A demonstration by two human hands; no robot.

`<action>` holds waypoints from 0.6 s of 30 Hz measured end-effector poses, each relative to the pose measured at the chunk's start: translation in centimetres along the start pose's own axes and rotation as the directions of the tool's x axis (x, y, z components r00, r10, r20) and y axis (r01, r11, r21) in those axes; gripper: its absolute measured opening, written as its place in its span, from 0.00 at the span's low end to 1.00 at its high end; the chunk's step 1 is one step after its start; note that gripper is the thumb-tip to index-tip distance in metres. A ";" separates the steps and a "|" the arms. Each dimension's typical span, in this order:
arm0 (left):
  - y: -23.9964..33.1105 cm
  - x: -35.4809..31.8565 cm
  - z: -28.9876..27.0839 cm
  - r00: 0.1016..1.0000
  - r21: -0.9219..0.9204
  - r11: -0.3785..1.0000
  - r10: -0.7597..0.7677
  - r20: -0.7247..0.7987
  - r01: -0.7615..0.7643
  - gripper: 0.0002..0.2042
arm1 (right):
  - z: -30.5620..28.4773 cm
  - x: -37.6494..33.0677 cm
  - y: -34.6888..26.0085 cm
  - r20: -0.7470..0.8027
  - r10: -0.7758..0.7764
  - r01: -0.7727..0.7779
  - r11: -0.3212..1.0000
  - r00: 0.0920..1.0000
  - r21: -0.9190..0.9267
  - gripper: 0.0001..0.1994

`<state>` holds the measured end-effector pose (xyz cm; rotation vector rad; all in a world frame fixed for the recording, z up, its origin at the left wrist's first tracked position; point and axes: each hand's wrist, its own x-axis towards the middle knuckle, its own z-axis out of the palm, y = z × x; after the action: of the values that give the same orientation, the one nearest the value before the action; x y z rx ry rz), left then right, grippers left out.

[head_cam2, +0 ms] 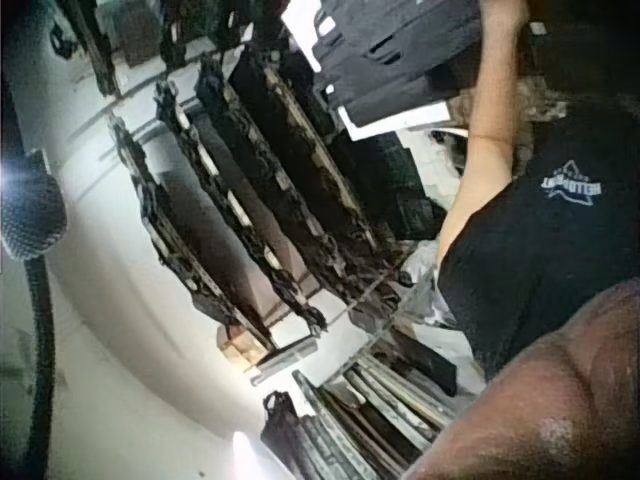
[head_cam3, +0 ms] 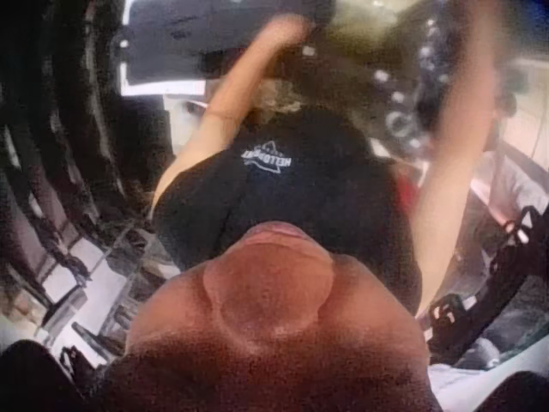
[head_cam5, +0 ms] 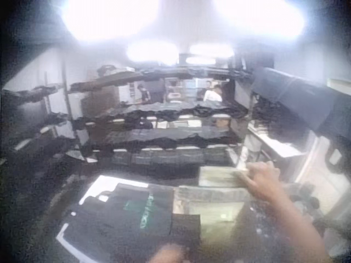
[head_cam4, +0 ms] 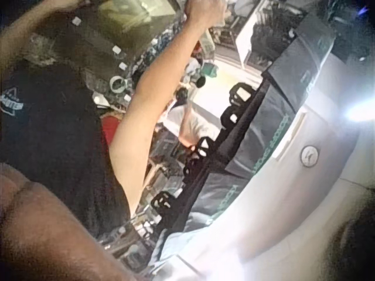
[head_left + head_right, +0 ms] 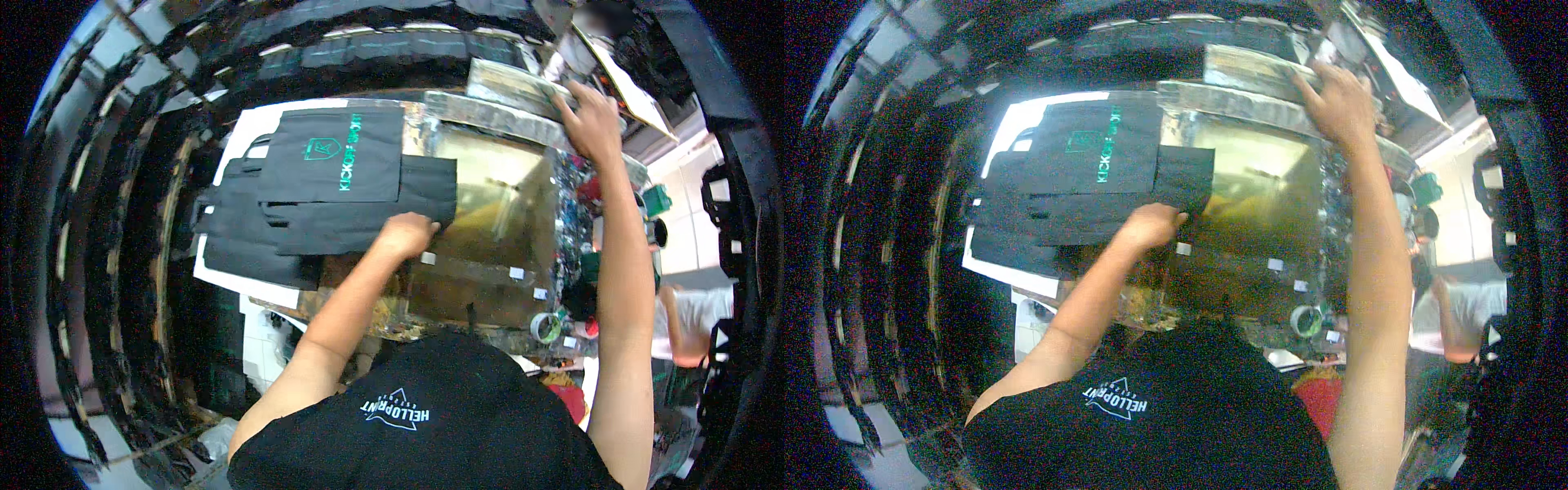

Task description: The person is screen printing a design onto black tote bags. They place a bag on a printing station, lower a screen, and drag a squeegee across the mesh to apply green ink before lifting the frame.

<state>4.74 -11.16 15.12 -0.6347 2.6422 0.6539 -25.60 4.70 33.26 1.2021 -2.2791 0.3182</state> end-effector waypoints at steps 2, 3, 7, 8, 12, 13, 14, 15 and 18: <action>4.7 3.2 3.6 0.997 -0.082 0.997 0.017 0.080 -0.010 0.30 | -0.4 0.3 -0.2 0.030 0.000 0.001 1.000 1.000 -0.024 0.33; 6.5 4.1 6.5 0.998 -0.100 0.993 0.064 -0.005 -0.064 0.33 | 0.2 0.1 0.0 -0.024 -0.017 0.016 0.999 1.000 -0.031 0.33; 7.8 3.9 15.8 0.937 0.126 0.968 0.241 -0.253 -0.215 0.46 | 0.2 -0.3 0.1 -0.074 -0.065 0.064 0.998 0.995 -0.008 0.32; 7.2 3.1 17.2 0.940 0.150 0.968 0.233 -0.248 -0.201 0.47 | 0.4 -0.6 -0.2 -0.085 -0.069 0.069 0.998 0.994 -0.009 0.32; 3.4 2.3 19.9 0.917 0.211 0.948 0.292 -0.270 -0.240 0.53 | -0.5 -0.7 -1.0 0.004 -0.027 0.027 1.000 1.000 -0.004 0.29; 3.4 2.5 19.7 0.897 0.217 0.936 0.333 -0.291 -0.277 0.54 | -0.6 -0.6 -0.9 -0.006 -0.022 0.022 1.000 1.000 -0.022 0.29; 3.6 3.0 19.5 0.906 0.220 0.932 0.339 -0.252 -0.288 0.54 | -0.5 -0.5 -0.7 -0.017 -0.017 0.016 0.999 1.000 -0.039 0.28; 4.0 3.9 19.2 0.914 0.224 0.928 0.345 -0.212 -0.298 0.55 | -0.3 -0.3 -0.5 -0.062 -0.015 0.013 0.999 0.998 -0.030 0.29; 5.9 6.8 18.1 0.921 0.229 0.921 0.355 -0.161 -0.315 0.56 | -3.1 1.2 -2.0 0.126 0.024 -0.049 0.980 0.992 0.194 0.38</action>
<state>0.05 0.34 -0.79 -0.1937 2.9904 0.4215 -23.44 4.10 36.40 1.3112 -2.4237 0.5070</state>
